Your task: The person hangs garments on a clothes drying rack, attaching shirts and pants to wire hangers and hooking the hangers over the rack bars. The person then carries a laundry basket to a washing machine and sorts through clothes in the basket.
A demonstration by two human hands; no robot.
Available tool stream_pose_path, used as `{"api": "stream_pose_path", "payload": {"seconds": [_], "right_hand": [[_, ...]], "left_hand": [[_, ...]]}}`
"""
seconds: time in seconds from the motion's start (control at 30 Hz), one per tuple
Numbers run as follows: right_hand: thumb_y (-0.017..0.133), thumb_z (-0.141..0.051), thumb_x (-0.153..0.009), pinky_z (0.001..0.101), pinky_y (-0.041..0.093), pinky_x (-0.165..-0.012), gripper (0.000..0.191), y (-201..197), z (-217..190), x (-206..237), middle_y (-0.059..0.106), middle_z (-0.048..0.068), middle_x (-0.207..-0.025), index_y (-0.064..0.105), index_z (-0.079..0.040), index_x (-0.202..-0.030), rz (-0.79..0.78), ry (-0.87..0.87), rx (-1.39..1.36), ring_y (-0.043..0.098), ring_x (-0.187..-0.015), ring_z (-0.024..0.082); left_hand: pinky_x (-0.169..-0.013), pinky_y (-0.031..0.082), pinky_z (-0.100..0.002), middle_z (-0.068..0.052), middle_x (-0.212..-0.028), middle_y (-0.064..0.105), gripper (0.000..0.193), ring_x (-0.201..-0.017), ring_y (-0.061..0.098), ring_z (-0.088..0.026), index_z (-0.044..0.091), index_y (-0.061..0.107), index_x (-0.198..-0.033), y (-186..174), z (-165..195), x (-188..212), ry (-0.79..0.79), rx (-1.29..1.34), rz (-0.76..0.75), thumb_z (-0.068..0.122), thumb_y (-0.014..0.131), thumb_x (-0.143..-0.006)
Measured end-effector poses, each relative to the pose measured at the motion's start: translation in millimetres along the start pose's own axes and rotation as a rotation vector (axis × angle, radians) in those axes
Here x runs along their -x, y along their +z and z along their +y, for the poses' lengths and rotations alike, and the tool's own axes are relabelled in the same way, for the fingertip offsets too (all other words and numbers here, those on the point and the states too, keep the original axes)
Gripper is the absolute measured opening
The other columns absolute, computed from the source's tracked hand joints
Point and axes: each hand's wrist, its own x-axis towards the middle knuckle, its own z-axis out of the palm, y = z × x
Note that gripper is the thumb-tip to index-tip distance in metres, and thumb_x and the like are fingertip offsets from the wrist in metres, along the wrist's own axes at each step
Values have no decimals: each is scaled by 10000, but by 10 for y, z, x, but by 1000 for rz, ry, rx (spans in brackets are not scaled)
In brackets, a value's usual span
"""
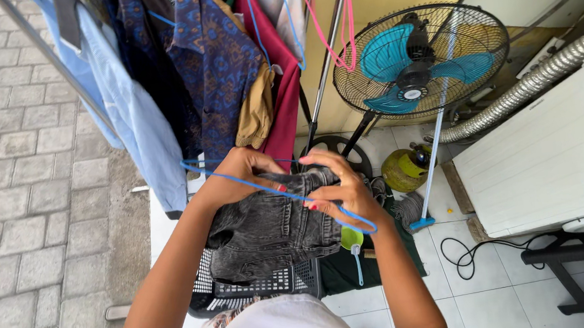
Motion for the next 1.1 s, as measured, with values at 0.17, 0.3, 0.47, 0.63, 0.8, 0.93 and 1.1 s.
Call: {"api": "stream_pose_path", "payload": {"seconds": [0.17, 0.3, 0.47, 0.63, 0.8, 0.93, 1.1], "right_hand": [[754, -157, -894, 366, 507, -893, 125, 85, 70, -22, 653, 116, -1181, 761, -61, -973, -271, 373, -55, 629, -1062, 262], [716, -73, -905, 395, 497, -880, 92, 275, 13, -74, 627, 116, -1064, 779, -78, -972, -206, 293, -74, 595, -1016, 288], [712, -23, -869, 418, 490, -875, 116, 241, -72, -139, 614, 116, -1069, 769, -74, -957, -80, 251, 98, 572, -993, 302], [736, -61, -862, 408, 494, -867, 118, 171, -124, -143, 615, 113, -1094, 760, -70, -977, -130, 190, 130, 577, -1002, 308], [783, -136, -879, 397, 485, -938, 223, 133, -108, -175, 639, 74, -1132, 793, -133, -1102, -181, 233, 69, 580, -1021, 277], [910, -325, -619, 428, 404, -1029, 719, -65, 23, -83, 521, 157, -1225, 721, -125, -1284, -369, 242, -55, 515, -1187, 334], [915, -235, -638, 371, 398, -1075, 681, -267, 288, 64, 543, 109, -1246, 727, -128, -1284, -346, 342, -279, 539, -1190, 240]], "left_hand": [[-740, 584, -258, -33, -902, 800, 224, -800, 705, -63, -15, 790, -997, -30, -155, 11, -18, 118, -4, 30, 835, -783], [-762, 550, -303, -90, -926, 764, 294, -815, 704, -179, 4, 768, -1091, 14, -80, 253, -70, -180, 156, 124, 831, -830], [-826, 547, -396, -120, -1094, 735, 420, -964, 703, -321, 43, 698, -1203, 294, 200, 928, 19, -676, 521, 312, 795, -894], [-1161, 374, -489, -61, -1275, 715, 405, -1252, 640, -283, 124, 674, -1273, 274, 264, 956, 395, -1091, 780, 342, 687, -933], [-956, 378, -423, 40, -1034, 673, 269, -967, 575, -175, 176, 758, -1146, 141, -32, 727, 551, -1040, 555, 364, 721, -958], [-808, 345, -394, 63, -855, 556, 198, -812, 494, -193, 262, 789, -1055, 142, -262, 808, 516, -890, 589, 366, 691, -917], [-797, 362, -396, 38, -772, 564, 215, -772, 520, -199, 171, 629, -776, 136, -408, 876, 497, -949, 496, 334, 712, -888]]}}
